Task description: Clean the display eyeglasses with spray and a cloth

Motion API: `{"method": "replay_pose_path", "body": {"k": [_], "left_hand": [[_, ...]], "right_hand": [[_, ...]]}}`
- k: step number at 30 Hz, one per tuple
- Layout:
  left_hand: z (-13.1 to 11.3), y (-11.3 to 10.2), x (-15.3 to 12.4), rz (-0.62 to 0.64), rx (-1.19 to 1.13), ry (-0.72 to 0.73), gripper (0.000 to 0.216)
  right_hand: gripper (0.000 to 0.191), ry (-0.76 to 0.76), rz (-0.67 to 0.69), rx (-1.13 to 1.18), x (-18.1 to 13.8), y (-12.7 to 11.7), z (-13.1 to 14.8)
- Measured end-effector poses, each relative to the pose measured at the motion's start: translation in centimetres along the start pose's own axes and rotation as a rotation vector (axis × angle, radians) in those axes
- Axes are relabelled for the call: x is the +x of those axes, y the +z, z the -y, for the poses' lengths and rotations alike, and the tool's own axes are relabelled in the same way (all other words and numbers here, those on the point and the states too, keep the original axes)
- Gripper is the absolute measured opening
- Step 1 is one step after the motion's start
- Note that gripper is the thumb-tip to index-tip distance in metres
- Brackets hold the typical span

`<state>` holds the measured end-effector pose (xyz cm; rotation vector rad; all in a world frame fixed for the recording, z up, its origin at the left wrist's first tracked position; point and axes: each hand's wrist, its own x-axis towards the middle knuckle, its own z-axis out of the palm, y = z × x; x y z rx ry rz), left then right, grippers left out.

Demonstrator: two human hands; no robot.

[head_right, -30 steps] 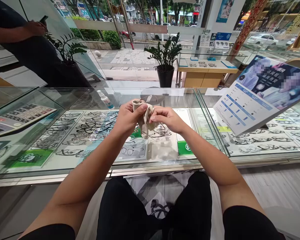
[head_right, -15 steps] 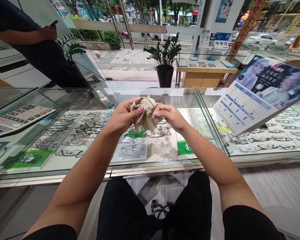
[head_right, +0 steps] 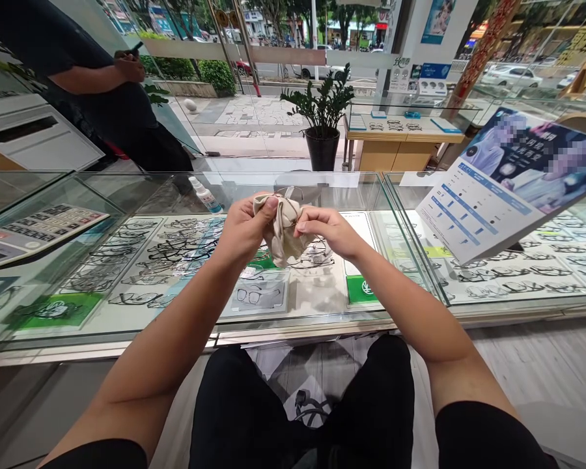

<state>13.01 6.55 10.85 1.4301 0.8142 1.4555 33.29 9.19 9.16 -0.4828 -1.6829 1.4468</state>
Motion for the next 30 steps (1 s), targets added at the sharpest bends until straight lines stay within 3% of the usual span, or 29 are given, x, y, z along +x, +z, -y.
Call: {"method": "replay_pose_path", "body": {"k": [4,13,21,30], "left_hand": [[-0.1,-0.3,0.2,0.103,-0.067,-0.073,0.057],[1.8,0.9,-0.6,-0.088,-0.011,0.004,0.058],[1.0,0.0,0.1,0.068,-0.129,-0.069,0.056],[1.4,1.0,-0.4,-0.056,-0.077,0.029,0.058]], "right_hand": [[0.025,0.016,-0.053,0.022,0.0,-0.4,0.2],[0.031,0.002,0.074,0.016,-0.1,0.6,-0.4],[0.022,-0.014,-0.037,0.028,-0.1,-0.4,0.3],[0.041,-0.012,0.08,-0.011,-0.3,0.8,-0.3]]}}
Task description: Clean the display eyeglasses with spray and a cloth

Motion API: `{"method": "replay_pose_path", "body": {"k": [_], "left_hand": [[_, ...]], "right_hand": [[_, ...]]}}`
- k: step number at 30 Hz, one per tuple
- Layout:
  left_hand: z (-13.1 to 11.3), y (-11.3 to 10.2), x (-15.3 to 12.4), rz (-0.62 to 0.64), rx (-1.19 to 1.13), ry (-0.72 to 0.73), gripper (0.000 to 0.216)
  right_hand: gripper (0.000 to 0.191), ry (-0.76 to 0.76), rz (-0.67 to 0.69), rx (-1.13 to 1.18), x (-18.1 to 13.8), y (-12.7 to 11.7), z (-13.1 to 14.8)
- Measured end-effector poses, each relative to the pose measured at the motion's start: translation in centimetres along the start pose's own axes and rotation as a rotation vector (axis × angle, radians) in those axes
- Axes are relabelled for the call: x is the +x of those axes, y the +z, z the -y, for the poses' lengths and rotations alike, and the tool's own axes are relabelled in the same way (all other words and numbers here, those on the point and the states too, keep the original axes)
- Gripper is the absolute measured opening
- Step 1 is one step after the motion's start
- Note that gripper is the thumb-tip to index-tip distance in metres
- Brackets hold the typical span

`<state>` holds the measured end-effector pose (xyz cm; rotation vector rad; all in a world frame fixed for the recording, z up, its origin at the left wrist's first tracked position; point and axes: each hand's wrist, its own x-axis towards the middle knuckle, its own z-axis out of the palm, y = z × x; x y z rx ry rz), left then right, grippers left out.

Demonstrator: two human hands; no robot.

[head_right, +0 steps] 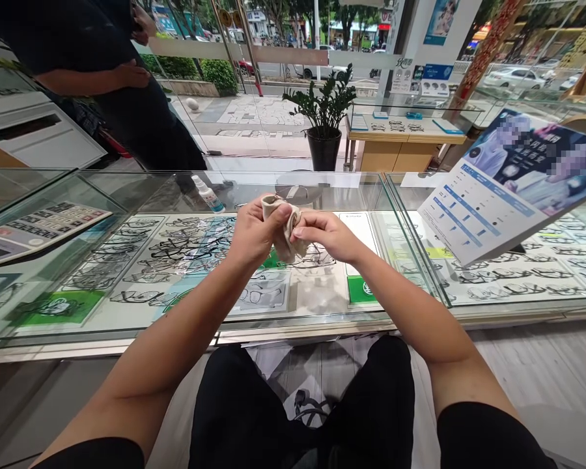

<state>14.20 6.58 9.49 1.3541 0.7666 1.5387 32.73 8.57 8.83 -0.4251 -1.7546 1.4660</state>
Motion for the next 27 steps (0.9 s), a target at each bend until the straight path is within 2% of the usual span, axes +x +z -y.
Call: {"method": "replay_pose_path", "body": {"k": [5,12,17,21,24,27], "left_hand": [[0.2,-0.3,0.4,-0.047,-0.014,-0.028,0.064],[0.9,-1.0,1.6,-0.139,-0.11,0.0,0.066],[-0.1,-0.6,1.1,-0.078,-0.131,-0.094,0.065],[-0.8,-0.3,0.7,0.027,-0.115,-0.112,0.074],[-0.6,-0.6,0.7,0.078,-0.028,-0.081,0.076],[0.0,-1.2,0.5,0.073,0.165,0.089,0.071]], "right_hand": [[0.038,-0.038,-0.007,-0.038,0.0,-0.1,-0.2],[0.028,-0.183,-0.214,-0.021,0.1,-2.4,0.6],[0.029,-0.166,-0.322,0.038,0.4,-4.1,0.7],[0.031,-0.126,-0.333,0.119,0.6,-4.6,0.5],[0.03,-0.142,-0.313,0.166,0.6,-4.7,0.7],[0.03,-0.14,-0.302,0.176,0.4,-4.6,1.1]]}}
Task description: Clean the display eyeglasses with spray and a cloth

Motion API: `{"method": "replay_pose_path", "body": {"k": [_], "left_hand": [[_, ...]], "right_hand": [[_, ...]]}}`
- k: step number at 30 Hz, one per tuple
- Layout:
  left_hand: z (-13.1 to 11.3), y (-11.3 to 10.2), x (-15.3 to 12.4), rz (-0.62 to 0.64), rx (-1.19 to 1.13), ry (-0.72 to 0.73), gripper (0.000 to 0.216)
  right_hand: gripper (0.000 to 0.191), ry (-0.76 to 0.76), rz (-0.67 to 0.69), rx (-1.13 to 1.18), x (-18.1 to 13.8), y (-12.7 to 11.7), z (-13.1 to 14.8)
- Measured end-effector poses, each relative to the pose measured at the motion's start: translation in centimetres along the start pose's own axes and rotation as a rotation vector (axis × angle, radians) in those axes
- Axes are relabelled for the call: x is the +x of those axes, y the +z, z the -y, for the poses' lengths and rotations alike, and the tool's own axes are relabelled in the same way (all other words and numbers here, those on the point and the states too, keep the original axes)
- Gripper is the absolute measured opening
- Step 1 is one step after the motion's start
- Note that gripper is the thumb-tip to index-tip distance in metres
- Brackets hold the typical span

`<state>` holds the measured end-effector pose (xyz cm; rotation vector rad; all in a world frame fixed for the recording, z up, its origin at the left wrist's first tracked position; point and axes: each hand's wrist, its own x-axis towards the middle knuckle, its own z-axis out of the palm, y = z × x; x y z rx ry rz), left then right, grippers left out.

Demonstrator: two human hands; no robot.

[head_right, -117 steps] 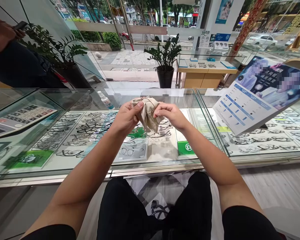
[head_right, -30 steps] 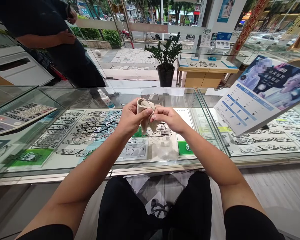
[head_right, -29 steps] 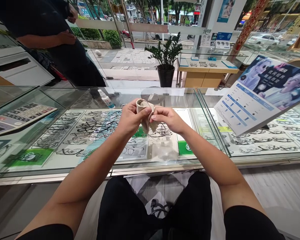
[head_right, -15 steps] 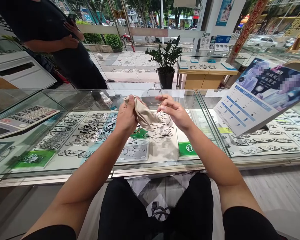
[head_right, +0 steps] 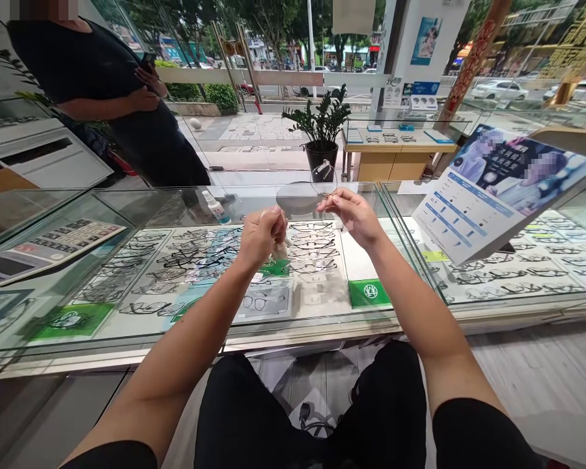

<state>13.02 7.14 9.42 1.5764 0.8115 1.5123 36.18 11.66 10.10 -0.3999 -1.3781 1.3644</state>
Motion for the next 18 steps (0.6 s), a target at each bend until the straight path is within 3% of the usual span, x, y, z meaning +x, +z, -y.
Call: {"method": "replay_pose_path", "body": {"k": [3,6,11,15,18], "left_hand": [[0.1,-0.4,-0.5,-0.051,0.239,0.245,0.064],[-1.4,-1.1,-0.2,-0.057,0.427,0.401,0.047],[-7.9,-2.7,3.4,-0.028,0.609,0.552,0.018],[-13.7,-3.4,5.3,-0.014,0.671,0.567,0.019],[-15.9,-3.6,4.6,-0.108,0.584,0.567,0.018]], "right_hand": [[0.03,0.008,0.02,-0.033,-0.1,0.0,0.3],[0.028,0.024,0.075,-0.08,0.4,0.4,1.3],[0.024,0.012,0.184,-0.267,2.5,2.3,7.2],[0.022,-0.04,0.213,-0.452,3.3,4.8,12.8],[0.022,-0.081,0.221,-0.515,3.0,6.2,14.6]]}}
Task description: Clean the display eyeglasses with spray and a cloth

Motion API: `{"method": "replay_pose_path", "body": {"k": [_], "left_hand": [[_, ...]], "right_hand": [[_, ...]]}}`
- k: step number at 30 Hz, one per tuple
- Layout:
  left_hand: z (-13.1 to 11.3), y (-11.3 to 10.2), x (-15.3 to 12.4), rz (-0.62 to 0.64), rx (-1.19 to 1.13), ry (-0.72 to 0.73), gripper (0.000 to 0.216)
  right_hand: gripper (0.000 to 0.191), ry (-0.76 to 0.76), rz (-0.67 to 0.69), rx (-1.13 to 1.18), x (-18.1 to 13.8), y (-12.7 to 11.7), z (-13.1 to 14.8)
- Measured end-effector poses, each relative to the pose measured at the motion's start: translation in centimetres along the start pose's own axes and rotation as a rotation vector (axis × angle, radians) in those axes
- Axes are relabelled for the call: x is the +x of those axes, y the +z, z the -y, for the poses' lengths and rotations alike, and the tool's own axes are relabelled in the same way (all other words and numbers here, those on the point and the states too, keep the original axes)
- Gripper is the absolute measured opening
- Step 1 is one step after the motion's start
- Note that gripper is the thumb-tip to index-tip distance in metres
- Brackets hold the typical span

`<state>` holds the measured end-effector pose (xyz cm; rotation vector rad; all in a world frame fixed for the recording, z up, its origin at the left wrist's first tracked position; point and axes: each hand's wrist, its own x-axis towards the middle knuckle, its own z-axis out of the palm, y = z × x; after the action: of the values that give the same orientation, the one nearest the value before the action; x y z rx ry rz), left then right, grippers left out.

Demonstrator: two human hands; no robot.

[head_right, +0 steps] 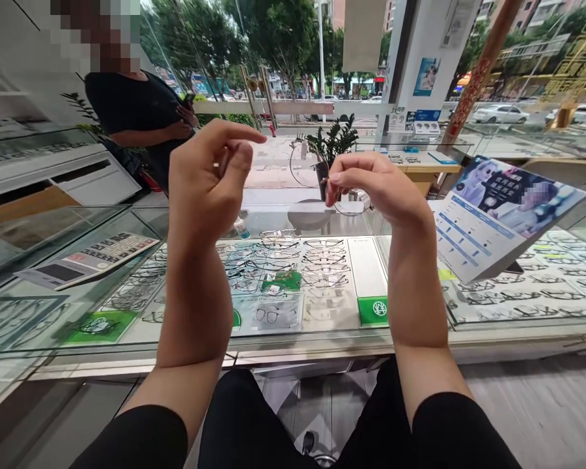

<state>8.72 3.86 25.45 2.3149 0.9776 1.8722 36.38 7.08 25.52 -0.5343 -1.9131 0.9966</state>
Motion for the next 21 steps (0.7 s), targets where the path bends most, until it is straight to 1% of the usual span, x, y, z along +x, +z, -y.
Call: {"method": "replay_pose_path", "body": {"k": [1,2,5,7,9,12,14,18,21], "left_hand": [[-0.4,-0.3,-0.2,-0.018,-0.012,0.013,0.025],[-0.7,-0.5,-0.5,-0.009,-0.009,0.039,0.036],[-1.1,-1.0,-1.1,0.126,0.039,0.109,0.069],[-1.1,-1.0,-1.1,0.199,0.054,0.116,0.076],[-1.0,-1.0,-0.9,0.23,0.072,0.103,0.071],[-1.0,-0.7,-0.5,0.246,0.075,0.072,0.052],[-1.0,-0.5,-0.4,0.266,0.057,0.064,0.043],[-1.1,-0.2,-0.2,0.279,0.038,0.065,0.04],[-1.2,0.0,-0.1,0.264,-0.003,0.026,0.042]], "right_hand": [[0.022,-0.013,0.008,-0.006,-0.1,0.2,0.2],[0.022,-0.023,0.019,-0.008,-0.1,0.4,0.2],[0.023,-0.028,0.06,-0.008,-0.1,0.7,-0.2],[0.026,-0.022,0.09,-0.005,0.1,0.7,-0.5],[0.028,-0.007,0.139,-0.005,0.3,0.6,-0.6],[0.031,0.017,0.214,0.003,0.5,0.4,-0.6],[0.031,0.021,0.219,0.015,0.5,0.3,-0.7],[0.032,0.038,0.172,0.018,0.4,0.2,-0.6],[0.031,0.045,0.178,0.016,0.4,0.4,-0.5]]}}
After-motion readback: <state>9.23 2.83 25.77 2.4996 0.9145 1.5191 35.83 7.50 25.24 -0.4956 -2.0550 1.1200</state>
